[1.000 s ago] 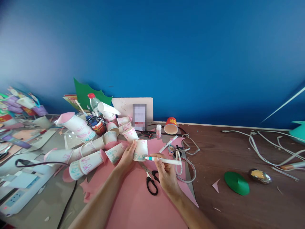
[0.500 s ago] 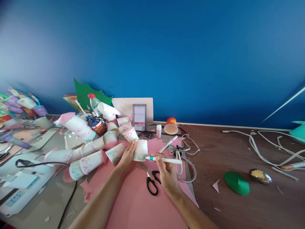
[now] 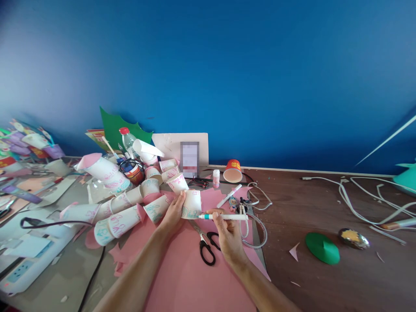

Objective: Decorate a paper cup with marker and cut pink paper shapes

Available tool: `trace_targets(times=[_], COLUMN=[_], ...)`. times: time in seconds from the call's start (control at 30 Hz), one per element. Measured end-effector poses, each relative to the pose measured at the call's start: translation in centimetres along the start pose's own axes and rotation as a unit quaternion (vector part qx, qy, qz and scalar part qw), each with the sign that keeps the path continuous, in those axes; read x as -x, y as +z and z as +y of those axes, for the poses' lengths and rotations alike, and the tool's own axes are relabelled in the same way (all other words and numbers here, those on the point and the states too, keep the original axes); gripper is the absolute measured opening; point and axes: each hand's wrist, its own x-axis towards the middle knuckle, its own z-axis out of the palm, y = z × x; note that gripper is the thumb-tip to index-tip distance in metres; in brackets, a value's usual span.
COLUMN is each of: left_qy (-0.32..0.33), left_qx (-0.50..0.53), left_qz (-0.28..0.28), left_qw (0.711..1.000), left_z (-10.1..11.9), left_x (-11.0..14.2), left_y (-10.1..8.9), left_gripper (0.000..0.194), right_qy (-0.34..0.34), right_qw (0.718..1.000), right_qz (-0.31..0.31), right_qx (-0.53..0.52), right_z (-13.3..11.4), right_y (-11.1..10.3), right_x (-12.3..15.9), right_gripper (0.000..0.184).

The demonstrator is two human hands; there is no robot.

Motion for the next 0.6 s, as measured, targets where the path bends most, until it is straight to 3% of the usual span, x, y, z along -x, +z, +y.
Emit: trace_targets(times=[0.23, 0.37, 0.5, 0.6], left_qy=[-0.001, 0.005, 0.021, 0.012], left_qx=[0.004, -0.003, -0.032, -0.029], left_qz=[0.010, 0.004, -0.004, 0.003], left_qw=[1.000, 1.000, 0.999, 1.000], left_z=[-0.1, -0.1, -0.4, -0.5], left_x=[0.0, 0.1, -0.2, -0.4], left_y=[0.2, 0.0, -0.4, -0.6], left_gripper=[0.045, 0.045, 0.048, 0.044], right_qy=[0.006, 0.014, -0.006, -0.073], right_qw=[0.998, 0.997, 0.999, 0.989], right_qz=[-0.032, -0.005, 0.034, 0.043], right_qx=[-0.055, -0.080, 0.015, 0.121], right_z=[-0.3, -0.5, -1.0, -1.5], right_y=[0.2, 0.4, 0.2, 0.2], right_x=[0.0, -0.1, -0.2, -0.3], right_gripper=[0.031, 0.034, 0.032, 0.026])
